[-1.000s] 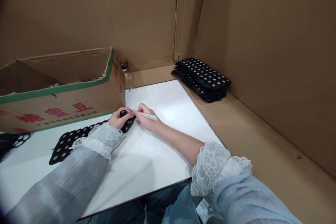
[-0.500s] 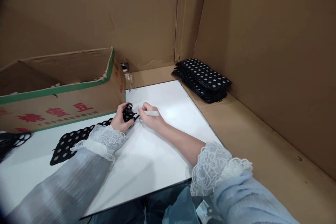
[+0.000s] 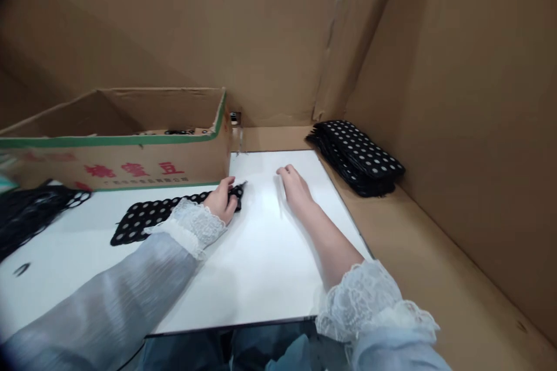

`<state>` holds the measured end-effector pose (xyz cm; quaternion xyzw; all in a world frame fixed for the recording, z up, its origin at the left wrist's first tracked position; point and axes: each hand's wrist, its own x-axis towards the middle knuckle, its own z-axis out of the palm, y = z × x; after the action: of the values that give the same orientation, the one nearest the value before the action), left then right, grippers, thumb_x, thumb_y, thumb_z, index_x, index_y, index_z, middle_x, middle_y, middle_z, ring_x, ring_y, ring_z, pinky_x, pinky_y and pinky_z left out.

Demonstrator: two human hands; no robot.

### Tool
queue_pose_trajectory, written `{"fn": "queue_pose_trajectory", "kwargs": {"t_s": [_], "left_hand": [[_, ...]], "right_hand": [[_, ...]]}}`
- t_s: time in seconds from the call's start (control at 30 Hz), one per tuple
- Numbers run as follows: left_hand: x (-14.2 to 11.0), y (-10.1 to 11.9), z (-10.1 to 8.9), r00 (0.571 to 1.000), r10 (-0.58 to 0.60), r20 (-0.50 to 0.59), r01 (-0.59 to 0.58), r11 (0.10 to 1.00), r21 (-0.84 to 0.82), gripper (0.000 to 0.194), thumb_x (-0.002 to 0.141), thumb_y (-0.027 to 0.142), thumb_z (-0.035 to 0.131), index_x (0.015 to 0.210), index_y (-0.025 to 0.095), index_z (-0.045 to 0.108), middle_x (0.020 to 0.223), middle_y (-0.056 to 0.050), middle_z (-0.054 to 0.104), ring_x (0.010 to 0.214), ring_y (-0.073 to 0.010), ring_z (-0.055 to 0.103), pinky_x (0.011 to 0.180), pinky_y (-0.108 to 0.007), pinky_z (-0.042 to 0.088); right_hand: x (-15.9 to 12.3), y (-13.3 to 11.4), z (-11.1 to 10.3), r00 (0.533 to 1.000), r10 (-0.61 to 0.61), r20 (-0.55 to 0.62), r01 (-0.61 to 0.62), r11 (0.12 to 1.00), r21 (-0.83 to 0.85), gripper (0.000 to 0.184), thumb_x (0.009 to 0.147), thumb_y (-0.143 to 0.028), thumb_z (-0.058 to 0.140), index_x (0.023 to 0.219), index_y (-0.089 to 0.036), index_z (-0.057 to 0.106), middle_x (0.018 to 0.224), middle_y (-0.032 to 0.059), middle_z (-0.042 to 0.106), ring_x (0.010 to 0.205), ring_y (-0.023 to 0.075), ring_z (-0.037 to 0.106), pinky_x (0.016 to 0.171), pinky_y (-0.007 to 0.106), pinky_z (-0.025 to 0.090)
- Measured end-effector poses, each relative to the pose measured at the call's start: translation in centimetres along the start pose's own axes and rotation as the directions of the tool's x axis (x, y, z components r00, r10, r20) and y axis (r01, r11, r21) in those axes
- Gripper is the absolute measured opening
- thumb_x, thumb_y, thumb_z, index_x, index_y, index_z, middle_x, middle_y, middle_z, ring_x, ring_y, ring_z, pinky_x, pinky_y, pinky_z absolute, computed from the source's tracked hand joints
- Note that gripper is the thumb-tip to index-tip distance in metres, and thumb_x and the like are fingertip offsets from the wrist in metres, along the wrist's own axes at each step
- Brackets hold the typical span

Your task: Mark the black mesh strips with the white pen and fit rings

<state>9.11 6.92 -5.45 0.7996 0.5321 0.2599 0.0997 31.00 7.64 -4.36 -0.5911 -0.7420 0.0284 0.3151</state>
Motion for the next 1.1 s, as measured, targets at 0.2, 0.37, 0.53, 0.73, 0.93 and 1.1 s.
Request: {"fn": "queue_pose_trajectory", "kwargs": {"t_s": [0.2,0.37,0.53,0.73,0.93,1.1], "left_hand": [[-0.7,0.1,-1.2,1.0,-0.013,-0.026,0.013,1.0,-0.003,0.033,0.081,0.023,0.035,0.113,0.017,0.044,0.101,-0.007,0.063,0.089,-0.0199,0.059,0.081,-0.032,0.044],[-0.6,-2.9,-5.4,0.998,-0.061,-0.031,0.064,0.995,0.074,0.028,0.079,0.037,0.043,0.062,0.019,0.055,0.066,-0.004,0.061,0.076,-0.0182,0.058,0.086,-0.029,0.038],[-2.8,-11.8,-11.3,0.911,-0.378,-0.163,0.403,0.902,0.157,0.028,0.08,0.037,0.04,0.065,0.018,0.052,0.056,-0.001,0.051,0.066,-0.0184,0.053,0.071,-0.029,0.038],[-6.5,-18.0,-12.6,0.825,-0.539,-0.169,0.564,0.799,0.208,0.021,0.073,0.036,0.046,0.063,0.017,0.05,0.052,0.001,0.044,0.057,-0.0174,0.047,0.063,-0.028,0.036],[-6.4,-15.5,-9.3,0.95,-0.308,-0.055,0.312,0.935,0.168,0.029,0.071,0.044,0.042,0.058,0.019,0.051,0.061,-0.006,0.052,0.064,-0.0219,0.051,0.066,-0.031,0.039],[-7.5,-12.4,-7.5,0.992,-0.106,-0.064,0.112,0.989,0.096,0.04,0.073,0.046,0.04,0.102,0.022,0.055,0.102,-0.008,0.059,0.1,-0.0269,0.049,0.083,-0.039,0.036]], "right_hand": [[0.4,-1.1,0.4,0.989,-0.071,-0.13,0.068,0.997,-0.032,0.03,0.082,-0.02,0.034,0.101,-0.016,0.057,0.104,0.0135,0.052,0.098,0.0247,0.045,0.086,0.039,0.036],[-1.3,-5.1,1.1,0.976,-0.179,0.124,0.167,0.98,0.105,0.034,0.084,-0.039,0.04,0.109,-0.02,0.052,0.089,0.0076,0.06,0.089,0.023,0.052,0.083,0.043,0.038],[-2.4,-6.5,2.7,0.967,-0.17,0.192,0.147,0.981,0.129,0.049,0.072,-0.043,0.055,0.113,-0.016,0.05,0.097,0.0114,0.057,0.091,0.025,0.052,0.084,0.044,0.038],[-2.2,-6.3,3.4,0.981,-0.102,0.163,0.059,0.966,0.253,0.03,0.078,-0.031,0.046,0.104,-0.017,0.053,0.076,0.0028,0.056,0.066,0.0151,0.053,0.065,0.031,0.045],[-1.6,-6.6,1.2,0.992,-0.013,-0.128,0.039,0.979,0.201,0.03,0.083,-0.025,0.034,0.106,-0.016,0.051,0.098,0.0106,0.051,0.094,0.0201,0.05,0.085,0.038,0.041],[-1.5,-6.1,-1.7,0.91,-0.009,-0.413,-0.012,0.999,-0.048,0.053,0.079,-0.038,0.045,0.128,-0.019,0.037,0.135,0.016,0.014,0.124,0.0314,0.027,0.096,0.05,0.03]]}}
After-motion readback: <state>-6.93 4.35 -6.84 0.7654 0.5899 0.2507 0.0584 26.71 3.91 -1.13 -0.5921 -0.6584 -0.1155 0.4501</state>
